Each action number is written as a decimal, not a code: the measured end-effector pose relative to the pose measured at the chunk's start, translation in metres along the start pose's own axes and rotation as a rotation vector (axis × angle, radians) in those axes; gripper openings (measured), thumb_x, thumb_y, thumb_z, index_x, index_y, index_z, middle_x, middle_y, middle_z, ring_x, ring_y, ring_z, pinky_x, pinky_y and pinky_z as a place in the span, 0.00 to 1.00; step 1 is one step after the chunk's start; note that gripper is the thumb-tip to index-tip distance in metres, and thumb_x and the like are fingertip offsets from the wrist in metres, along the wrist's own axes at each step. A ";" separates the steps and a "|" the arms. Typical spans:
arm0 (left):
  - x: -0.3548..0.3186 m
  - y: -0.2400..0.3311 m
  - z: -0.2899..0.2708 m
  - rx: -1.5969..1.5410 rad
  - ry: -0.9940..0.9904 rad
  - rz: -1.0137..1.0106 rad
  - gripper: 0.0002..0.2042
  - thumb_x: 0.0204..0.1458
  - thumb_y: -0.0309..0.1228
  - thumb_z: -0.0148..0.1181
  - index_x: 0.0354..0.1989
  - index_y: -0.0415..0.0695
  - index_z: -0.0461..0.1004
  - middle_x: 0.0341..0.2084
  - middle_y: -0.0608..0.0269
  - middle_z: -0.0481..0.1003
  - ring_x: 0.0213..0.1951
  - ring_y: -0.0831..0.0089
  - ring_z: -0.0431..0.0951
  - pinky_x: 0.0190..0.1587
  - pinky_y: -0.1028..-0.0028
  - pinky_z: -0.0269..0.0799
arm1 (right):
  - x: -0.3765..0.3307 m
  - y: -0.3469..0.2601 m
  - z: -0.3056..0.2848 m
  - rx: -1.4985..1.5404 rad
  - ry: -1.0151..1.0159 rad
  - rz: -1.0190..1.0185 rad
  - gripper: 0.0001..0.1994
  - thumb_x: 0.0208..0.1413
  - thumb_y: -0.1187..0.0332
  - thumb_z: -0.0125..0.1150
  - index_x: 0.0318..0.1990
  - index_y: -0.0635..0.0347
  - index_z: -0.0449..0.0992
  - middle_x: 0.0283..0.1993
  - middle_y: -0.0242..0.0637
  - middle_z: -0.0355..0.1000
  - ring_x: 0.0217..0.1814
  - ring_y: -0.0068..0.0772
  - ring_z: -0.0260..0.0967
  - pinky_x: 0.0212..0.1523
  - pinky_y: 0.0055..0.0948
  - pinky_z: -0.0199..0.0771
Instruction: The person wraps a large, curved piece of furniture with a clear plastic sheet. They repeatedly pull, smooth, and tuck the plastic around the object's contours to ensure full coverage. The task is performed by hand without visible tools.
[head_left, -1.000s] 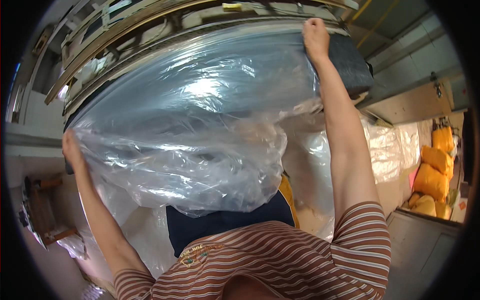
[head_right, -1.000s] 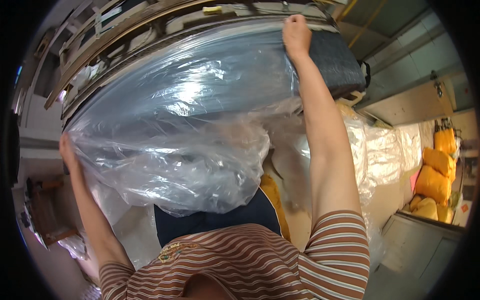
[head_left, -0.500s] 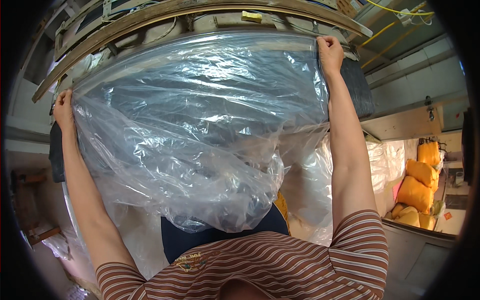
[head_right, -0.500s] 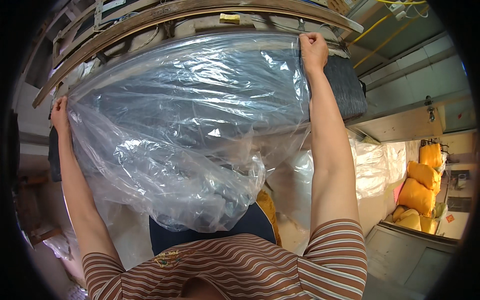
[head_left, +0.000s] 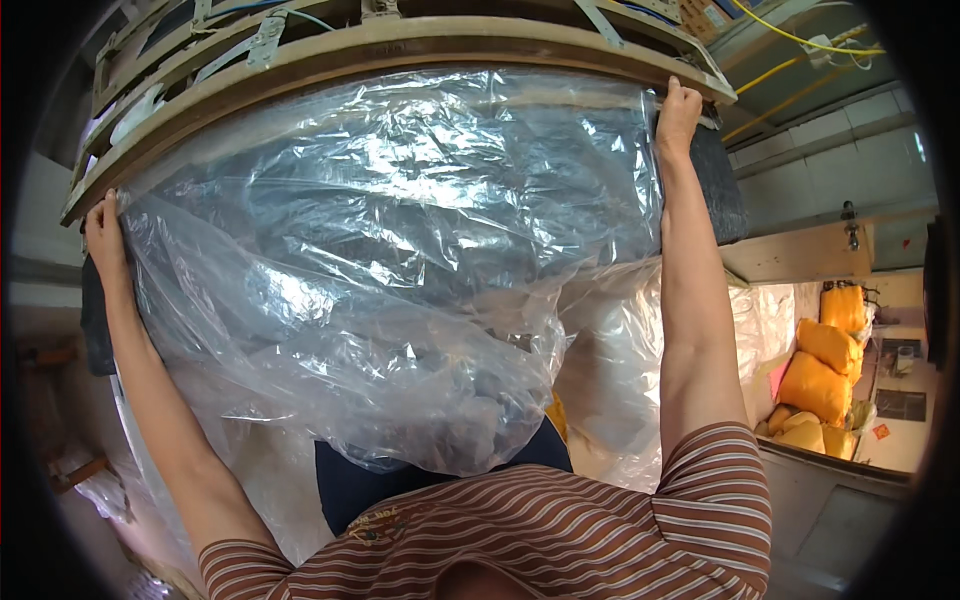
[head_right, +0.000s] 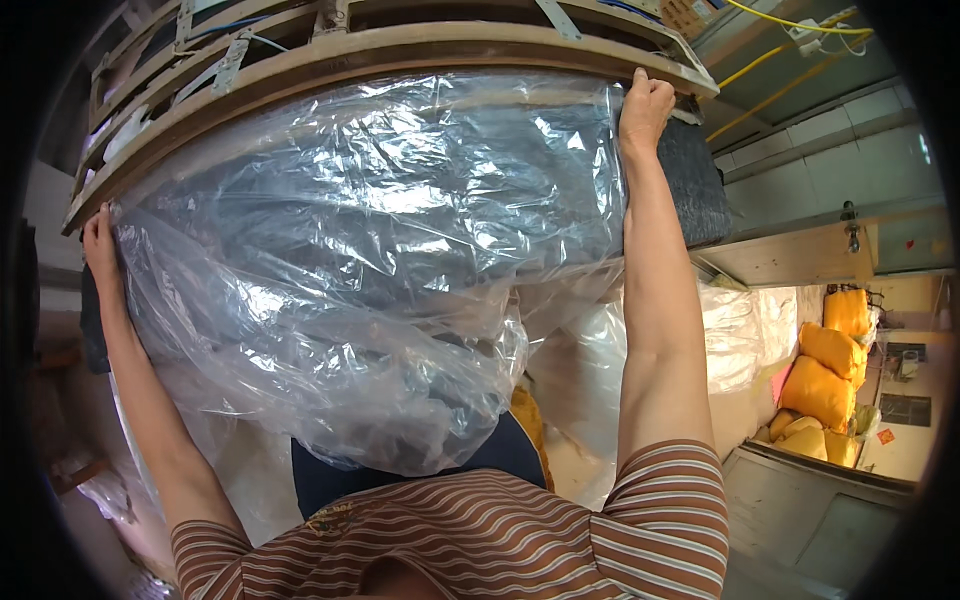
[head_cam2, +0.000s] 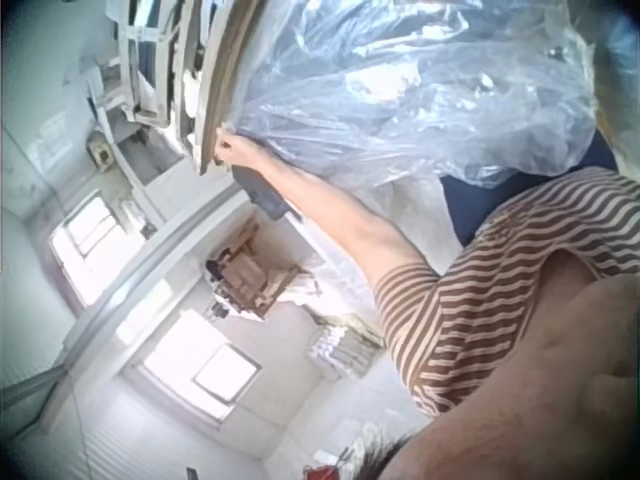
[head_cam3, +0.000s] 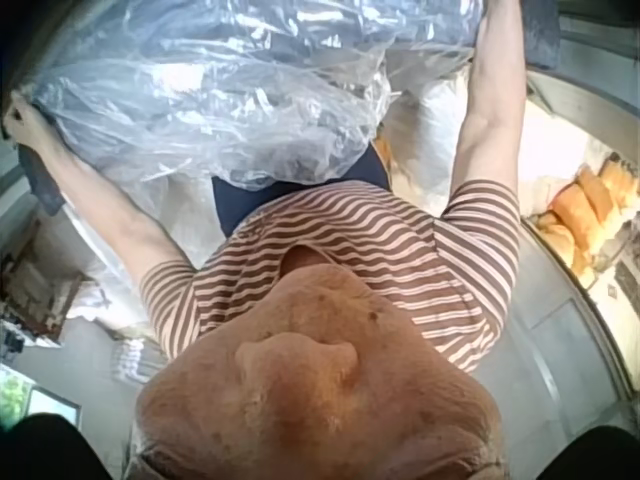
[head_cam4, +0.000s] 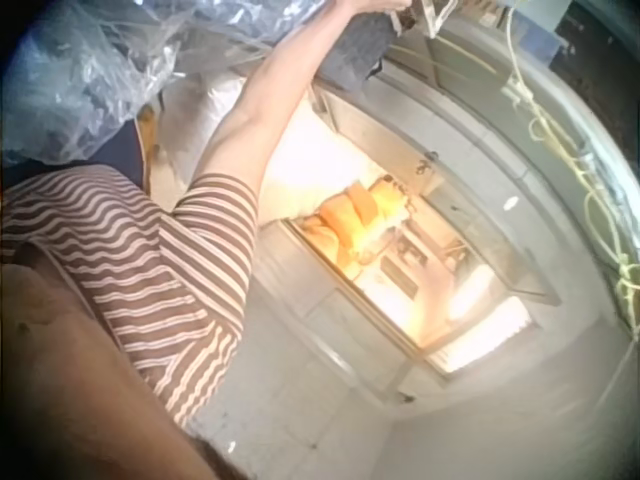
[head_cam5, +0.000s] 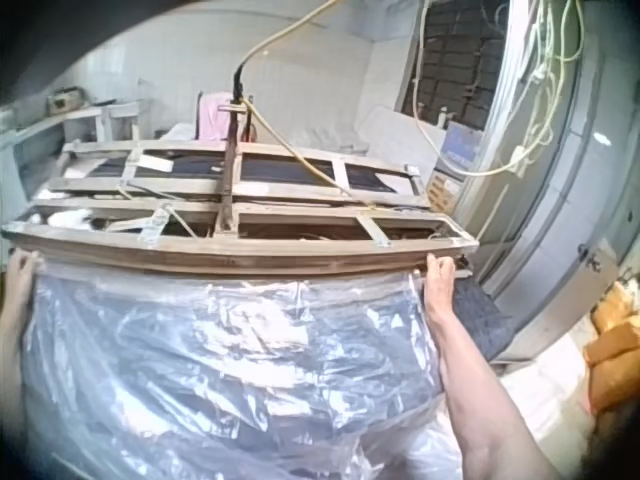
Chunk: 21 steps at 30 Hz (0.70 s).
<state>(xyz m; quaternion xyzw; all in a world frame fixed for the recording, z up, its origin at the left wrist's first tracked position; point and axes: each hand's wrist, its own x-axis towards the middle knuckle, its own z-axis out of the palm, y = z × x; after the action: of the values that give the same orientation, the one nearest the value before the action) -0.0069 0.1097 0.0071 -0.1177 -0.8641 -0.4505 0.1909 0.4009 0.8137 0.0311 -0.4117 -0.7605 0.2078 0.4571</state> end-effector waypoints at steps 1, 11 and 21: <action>-0.002 0.002 0.002 0.114 -0.096 0.037 0.15 0.56 0.42 0.55 0.36 0.40 0.74 0.28 0.69 0.71 0.30 0.77 0.68 0.39 0.76 0.63 | 0.003 0.000 -0.001 -0.001 -0.008 0.011 0.22 0.56 0.52 0.50 0.35 0.69 0.69 0.45 0.57 0.64 0.51 0.55 0.61 0.53 0.43 0.57; -0.123 0.053 -0.074 -0.021 0.092 0.031 0.14 0.58 0.36 0.52 0.44 0.39 0.73 0.38 0.60 0.74 0.44 0.72 0.71 0.51 0.75 0.63 | -0.035 -0.014 -0.062 0.110 -0.459 -0.286 0.16 0.61 0.62 0.47 0.23 0.62 0.65 0.23 0.29 0.60 0.28 0.27 0.54 0.29 0.33 0.55; -0.350 -0.031 0.044 -0.193 -0.454 -0.350 0.23 0.53 0.32 0.53 0.58 0.43 0.60 0.49 0.58 0.70 0.48 0.64 0.71 0.50 0.67 0.66 | -0.071 0.013 -0.100 0.102 -0.435 -0.209 0.18 0.62 0.55 0.51 0.42 0.64 0.66 0.43 0.35 0.64 0.43 0.26 0.60 0.46 0.25 0.62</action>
<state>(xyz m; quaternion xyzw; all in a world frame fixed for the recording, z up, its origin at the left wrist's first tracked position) 0.2863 0.1168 -0.1911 -0.0823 -0.8450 -0.5189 -0.0997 0.5108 0.7576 0.0348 -0.2527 -0.8680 0.2815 0.3217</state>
